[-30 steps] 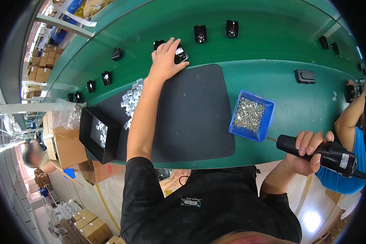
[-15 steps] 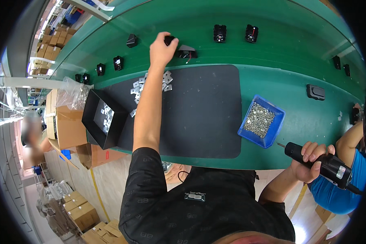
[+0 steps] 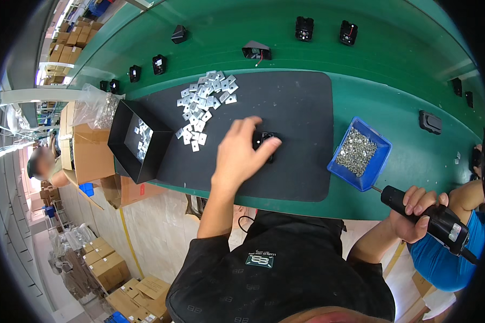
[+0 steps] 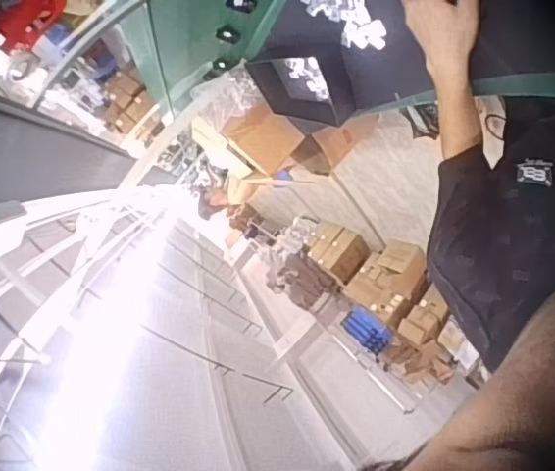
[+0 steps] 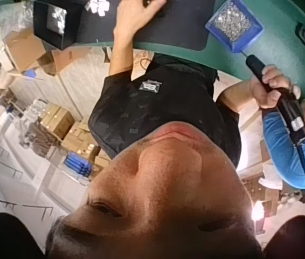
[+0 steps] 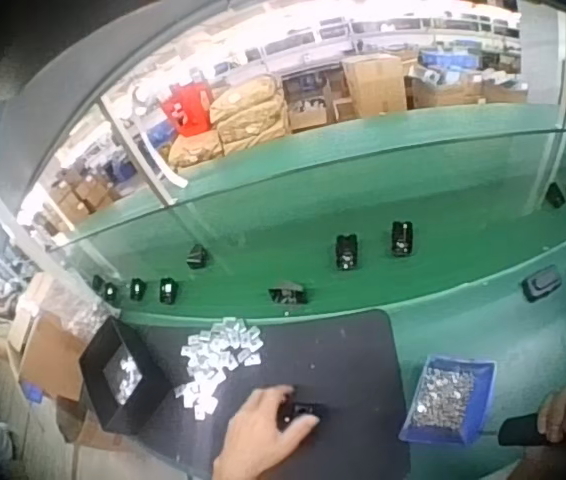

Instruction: Assembling electronic components using an electric screwdriver.

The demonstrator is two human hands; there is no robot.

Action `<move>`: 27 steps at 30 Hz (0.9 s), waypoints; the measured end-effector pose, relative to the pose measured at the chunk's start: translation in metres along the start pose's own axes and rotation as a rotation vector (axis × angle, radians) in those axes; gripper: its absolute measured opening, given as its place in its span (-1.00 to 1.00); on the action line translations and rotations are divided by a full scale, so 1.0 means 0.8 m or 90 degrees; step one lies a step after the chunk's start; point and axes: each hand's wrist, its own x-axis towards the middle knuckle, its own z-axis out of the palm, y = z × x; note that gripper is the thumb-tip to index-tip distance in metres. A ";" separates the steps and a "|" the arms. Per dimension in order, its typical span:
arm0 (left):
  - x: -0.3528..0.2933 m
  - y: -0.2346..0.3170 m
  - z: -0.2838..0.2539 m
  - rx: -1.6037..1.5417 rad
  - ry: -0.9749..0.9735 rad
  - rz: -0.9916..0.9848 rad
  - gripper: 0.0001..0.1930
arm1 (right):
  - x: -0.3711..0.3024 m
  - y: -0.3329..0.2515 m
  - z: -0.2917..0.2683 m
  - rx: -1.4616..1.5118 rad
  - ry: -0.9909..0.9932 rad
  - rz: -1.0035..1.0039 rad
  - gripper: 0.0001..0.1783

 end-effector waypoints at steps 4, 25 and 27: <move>0.036 -0.041 -0.029 0.046 0.228 -0.060 -0.63 | 0.000 -0.004 -0.003 0.020 -0.009 0.007 -0.39; 0.057 -0.082 -0.025 0.079 0.104 0.061 -0.82 | -0.008 -0.010 0.006 0.003 -0.004 -0.014 -0.37; 0.037 -0.066 -0.019 -0.065 0.110 0.017 -0.85 | -0.009 -0.008 0.008 -0.006 0.003 -0.014 -0.37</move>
